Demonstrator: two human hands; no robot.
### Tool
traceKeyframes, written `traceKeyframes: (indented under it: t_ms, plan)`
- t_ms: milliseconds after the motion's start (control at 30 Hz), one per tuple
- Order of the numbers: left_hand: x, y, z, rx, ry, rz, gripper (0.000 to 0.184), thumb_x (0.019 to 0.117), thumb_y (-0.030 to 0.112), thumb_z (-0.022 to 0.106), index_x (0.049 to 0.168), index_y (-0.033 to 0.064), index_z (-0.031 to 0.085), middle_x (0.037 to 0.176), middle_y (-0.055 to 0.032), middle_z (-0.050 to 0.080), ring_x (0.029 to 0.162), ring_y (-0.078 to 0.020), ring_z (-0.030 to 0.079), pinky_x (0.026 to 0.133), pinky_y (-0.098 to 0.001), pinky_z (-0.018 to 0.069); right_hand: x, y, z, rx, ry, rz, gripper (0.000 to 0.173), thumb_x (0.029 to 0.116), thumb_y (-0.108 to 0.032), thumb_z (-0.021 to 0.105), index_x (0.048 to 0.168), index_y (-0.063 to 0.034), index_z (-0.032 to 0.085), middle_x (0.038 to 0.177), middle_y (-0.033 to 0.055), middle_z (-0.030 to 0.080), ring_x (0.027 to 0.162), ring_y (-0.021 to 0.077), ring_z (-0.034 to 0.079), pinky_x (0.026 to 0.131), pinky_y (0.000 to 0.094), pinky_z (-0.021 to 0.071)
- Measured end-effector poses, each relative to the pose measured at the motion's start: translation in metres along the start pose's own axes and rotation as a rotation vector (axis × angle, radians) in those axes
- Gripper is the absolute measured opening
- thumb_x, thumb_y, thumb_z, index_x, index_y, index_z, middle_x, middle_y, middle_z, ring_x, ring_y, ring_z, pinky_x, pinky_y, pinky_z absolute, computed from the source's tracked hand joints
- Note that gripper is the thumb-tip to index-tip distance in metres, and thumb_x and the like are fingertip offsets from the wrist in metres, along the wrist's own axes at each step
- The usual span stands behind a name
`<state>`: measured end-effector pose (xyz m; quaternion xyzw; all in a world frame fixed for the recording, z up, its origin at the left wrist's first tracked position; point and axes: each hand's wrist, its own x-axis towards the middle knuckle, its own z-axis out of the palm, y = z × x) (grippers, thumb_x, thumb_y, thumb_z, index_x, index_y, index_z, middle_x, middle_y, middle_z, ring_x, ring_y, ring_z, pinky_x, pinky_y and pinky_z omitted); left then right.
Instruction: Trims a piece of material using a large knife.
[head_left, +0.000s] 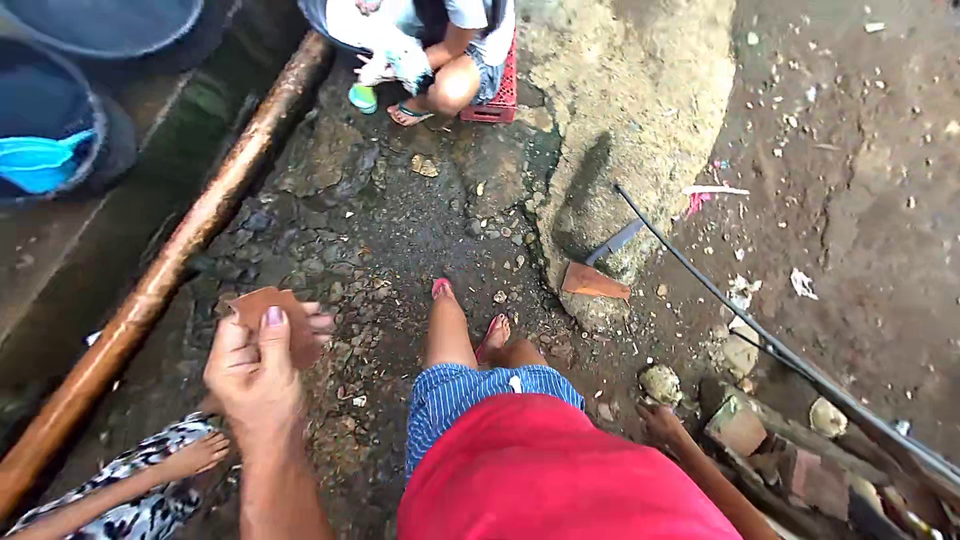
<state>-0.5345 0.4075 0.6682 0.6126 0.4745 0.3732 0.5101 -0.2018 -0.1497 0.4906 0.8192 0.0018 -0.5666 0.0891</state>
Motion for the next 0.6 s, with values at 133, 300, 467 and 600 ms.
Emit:
traceKeyframes:
  t_ms: [133, 300, 467, 600]
  plan:
    - [-0.001, -0.021, -0.064, 0.001, 0.239, -0.086, 0.019, 0.1099, 0.018, 0.040, 0.122, 0.0070, 0.049, 0.100, 0.0032, 0.074, 0.067, -0.0068, 0.070, 0.058, -0.0211, 0.0586, -0.048, -0.040, -0.019, 0.008, 0.246, -0.171, 0.054, 0.1110, -0.034, 0.043, 0.121, 0.0148, 0.065, 0.113, 0.0393, 0.066, 0.108, 0.0542, 0.064, 0.097, 0.0663, 0.0467]
    - [-0.025, -0.058, -0.193, -0.017, 0.557, -0.227, 0.044, 0.1131, 0.028, 0.021, 0.144, 0.0031, 0.040, 0.105, -0.0029, 0.072, 0.068, -0.0117, 0.069, 0.056, -0.0253, 0.0574, -0.017, -0.150, -0.003, -0.055, 0.372, -0.108, 0.051, 0.1073, -0.040, 0.052, 0.112, 0.0062, 0.071, 0.102, 0.0299, 0.072, 0.097, 0.0460, 0.070, 0.087, 0.0625, 0.0523]
    - [-0.059, -0.067, -0.339, -0.135, 0.761, -0.182, 0.047, 0.1126, 0.037, 0.025, 0.149, 0.0104, 0.039, 0.117, 0.0012, 0.071, 0.086, -0.0099, 0.071, 0.070, -0.0241, 0.0588, -0.049, -0.361, 0.022, -0.194, 0.209, -0.248, 0.047, 0.1102, -0.033, 0.048, 0.128, 0.0076, 0.063, 0.114, 0.0324, 0.067, 0.103, 0.0438, 0.065, 0.096, 0.0597, 0.0483]
    - [-0.106, -0.027, -0.462, -0.056, 0.930, -0.043, 0.024, 0.1068, 0.020, 0.048, 0.124, 0.0088, 0.061, 0.121, 0.0038, 0.068, 0.114, -0.0107, 0.064, 0.103, -0.0308, 0.0504, -0.079, -0.538, 0.054, -0.431, 0.243, -0.409, 0.049, 0.1087, -0.037, 0.050, 0.129, 0.0052, 0.064, 0.120, 0.0315, 0.067, 0.112, 0.0467, 0.065, 0.100, 0.0632, 0.0478]
